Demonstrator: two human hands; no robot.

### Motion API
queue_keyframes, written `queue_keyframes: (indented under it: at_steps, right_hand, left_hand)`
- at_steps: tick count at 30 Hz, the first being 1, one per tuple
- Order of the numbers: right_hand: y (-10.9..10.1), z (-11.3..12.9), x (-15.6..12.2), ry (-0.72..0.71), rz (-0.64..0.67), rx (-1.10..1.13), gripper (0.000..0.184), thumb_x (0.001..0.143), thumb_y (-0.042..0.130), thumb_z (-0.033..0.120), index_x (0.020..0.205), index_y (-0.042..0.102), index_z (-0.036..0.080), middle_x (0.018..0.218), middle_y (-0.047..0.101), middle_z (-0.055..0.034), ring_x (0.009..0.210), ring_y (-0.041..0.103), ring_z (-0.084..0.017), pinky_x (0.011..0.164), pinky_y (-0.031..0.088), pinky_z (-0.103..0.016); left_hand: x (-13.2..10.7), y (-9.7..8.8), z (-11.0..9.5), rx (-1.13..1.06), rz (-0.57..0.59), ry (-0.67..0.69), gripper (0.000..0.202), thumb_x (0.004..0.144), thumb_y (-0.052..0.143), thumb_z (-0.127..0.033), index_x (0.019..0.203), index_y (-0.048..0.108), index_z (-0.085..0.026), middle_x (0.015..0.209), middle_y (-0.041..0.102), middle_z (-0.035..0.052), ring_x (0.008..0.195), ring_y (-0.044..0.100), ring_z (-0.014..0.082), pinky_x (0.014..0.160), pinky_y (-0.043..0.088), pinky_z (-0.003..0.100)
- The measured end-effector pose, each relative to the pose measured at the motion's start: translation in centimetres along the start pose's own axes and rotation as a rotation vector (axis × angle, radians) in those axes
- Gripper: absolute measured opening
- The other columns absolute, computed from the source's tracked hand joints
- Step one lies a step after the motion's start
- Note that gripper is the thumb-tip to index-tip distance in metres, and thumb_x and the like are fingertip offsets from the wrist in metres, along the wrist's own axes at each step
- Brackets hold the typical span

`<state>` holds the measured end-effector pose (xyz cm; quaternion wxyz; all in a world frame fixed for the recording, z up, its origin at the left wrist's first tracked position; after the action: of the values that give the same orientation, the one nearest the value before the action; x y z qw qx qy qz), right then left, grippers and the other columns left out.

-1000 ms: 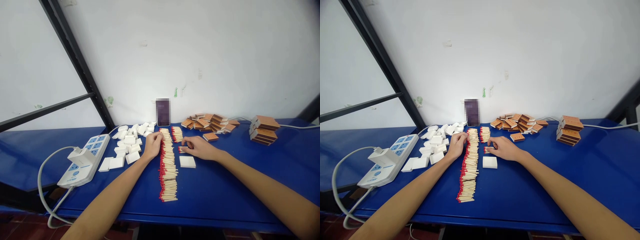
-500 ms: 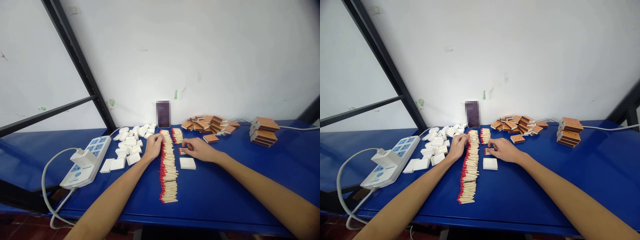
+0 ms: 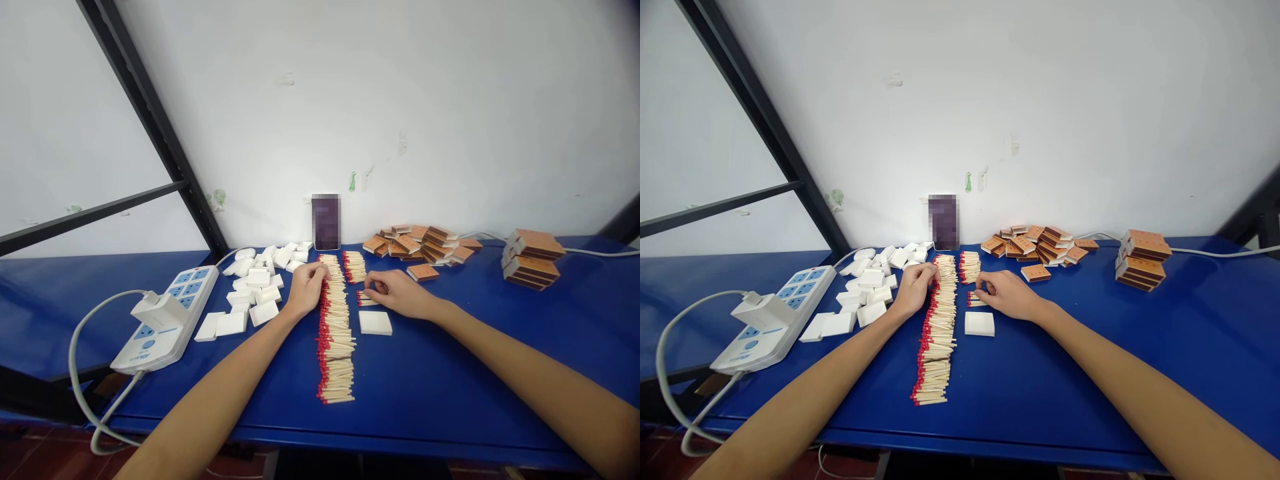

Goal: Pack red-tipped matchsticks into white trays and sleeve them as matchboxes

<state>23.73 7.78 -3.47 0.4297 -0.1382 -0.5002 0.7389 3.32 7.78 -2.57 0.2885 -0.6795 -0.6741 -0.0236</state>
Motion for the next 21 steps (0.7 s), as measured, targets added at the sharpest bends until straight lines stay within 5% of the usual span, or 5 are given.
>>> queue_keyframes:
  at_steps: [9, 14, 21]
  right_hand:
    - [-0.2, 0.0, -0.2, -0.018, 0.007, 0.020, 0.032, 0.095, 0.044, 0.041, 0.100, 0.067, 0.020, 0.067, 0.058, 0.0004, 0.059, 0.048, -0.014, 0.056, 0.031, -0.026]
    - [-1.2, 0.9, -0.7, -0.051, 0.154, 0.013, 0.045, 0.096, 0.041, 0.050, 0.115, 0.069, 0.021, 0.084, 0.060, -0.0053, 0.070, 0.054, -0.017, 0.064, 0.038, -0.028]
    - [-1.6, 2.2, -1.5, -0.092, 0.309, -0.110, 0.046, 0.098, 0.033, 0.053, 0.110, 0.068, 0.025, 0.087, 0.054, -0.0043, 0.076, 0.056, -0.019, 0.067, 0.040, -0.029]
  left_hand:
    - [-0.2, 0.1, -0.2, -0.012, 0.002, -0.003, 0.032, 0.083, 0.043, -0.025, 0.058, 0.059, -0.014, 0.052, 0.044, -0.0027, 0.053, 0.039, 0.0102, 0.056, 0.030, 0.025]
    - [0.0, 0.0, 0.0, -0.037, 0.009, 0.003, 0.031, 0.082, 0.043, -0.025, 0.058, 0.059, -0.015, 0.052, 0.043, -0.0027, 0.053, 0.039, 0.0103, 0.056, 0.029, 0.025]
    - [0.2, -0.1, 0.5, -0.060, -0.029, -0.032, 0.033, 0.083, 0.043, -0.029, 0.058, 0.060, -0.015, 0.052, 0.042, -0.0025, 0.054, 0.039, 0.0111, 0.057, 0.030, 0.026]
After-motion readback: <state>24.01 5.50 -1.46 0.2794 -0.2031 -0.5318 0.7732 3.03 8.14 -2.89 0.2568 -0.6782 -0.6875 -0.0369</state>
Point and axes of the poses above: each hand's wrist, its own x-axis towards the middle knuckle, its own y-axis out of the palm, z = x × y, the point moved 5 cm from there along x, towards the middle knuckle
